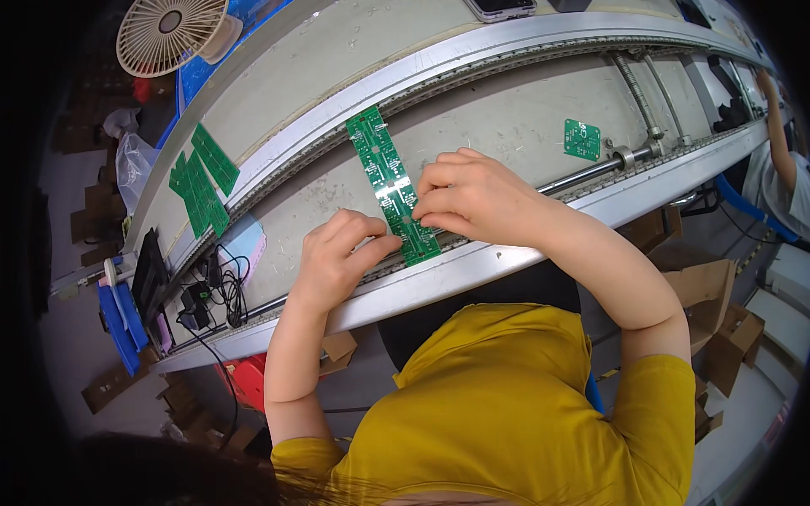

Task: The person assembles circuit boards by hand, placing boards onto the track, inserting electronic components into them, and pushing the boards along the conveyor.

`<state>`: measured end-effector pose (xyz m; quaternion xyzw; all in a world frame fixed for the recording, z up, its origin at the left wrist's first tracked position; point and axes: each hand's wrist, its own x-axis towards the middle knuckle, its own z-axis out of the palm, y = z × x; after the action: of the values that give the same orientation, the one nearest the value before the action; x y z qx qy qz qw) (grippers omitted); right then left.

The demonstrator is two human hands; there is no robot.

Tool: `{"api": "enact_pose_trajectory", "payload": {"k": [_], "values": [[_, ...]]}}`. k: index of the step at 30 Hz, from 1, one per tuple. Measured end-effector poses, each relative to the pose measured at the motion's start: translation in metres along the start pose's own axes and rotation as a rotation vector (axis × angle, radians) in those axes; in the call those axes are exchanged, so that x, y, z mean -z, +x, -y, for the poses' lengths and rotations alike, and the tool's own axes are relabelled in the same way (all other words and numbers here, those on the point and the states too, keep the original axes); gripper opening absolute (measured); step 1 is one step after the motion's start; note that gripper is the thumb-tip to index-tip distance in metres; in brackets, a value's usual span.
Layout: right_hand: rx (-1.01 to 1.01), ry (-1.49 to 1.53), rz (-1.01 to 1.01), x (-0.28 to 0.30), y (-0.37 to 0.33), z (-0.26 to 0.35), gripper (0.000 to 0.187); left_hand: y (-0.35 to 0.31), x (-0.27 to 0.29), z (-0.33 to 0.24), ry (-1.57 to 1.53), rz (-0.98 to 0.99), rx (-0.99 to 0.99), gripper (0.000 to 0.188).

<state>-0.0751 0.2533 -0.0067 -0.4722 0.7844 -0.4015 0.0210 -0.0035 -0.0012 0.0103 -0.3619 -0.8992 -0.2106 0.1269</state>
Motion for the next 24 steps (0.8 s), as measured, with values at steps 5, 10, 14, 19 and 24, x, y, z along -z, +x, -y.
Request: {"api": "enact_pose_trajectory", "payload": {"k": [5, 10, 14, 19, 24], "values": [[-0.006, -0.011, 0.007, 0.0, -0.001, 0.0, 0.011, 0.002, 0.002, -0.004, 0.069, 0.013, -0.039, 0.015], [0.01, -0.019, -0.01, 0.0, -0.001, 0.0, 0.01, 0.004, 0.005, -0.007, 0.082, 0.021, -0.077, 0.014], [-0.019, -0.036, -0.068, 0.005, 0.003, 0.004, 0.009, 0.005, 0.007, -0.008, 0.03, 0.009, -0.085, 0.013], [-0.248, -0.226, -0.137, 0.003, 0.033, 0.031, 0.022, -0.001, 0.007, 0.003, -0.118, -0.072, -0.019, 0.012], [-0.524, -0.681, -0.039, -0.025, 0.07, 0.057, 0.044, -0.003, 0.023, 0.012, -0.245, -0.242, 0.158, 0.015]]}}
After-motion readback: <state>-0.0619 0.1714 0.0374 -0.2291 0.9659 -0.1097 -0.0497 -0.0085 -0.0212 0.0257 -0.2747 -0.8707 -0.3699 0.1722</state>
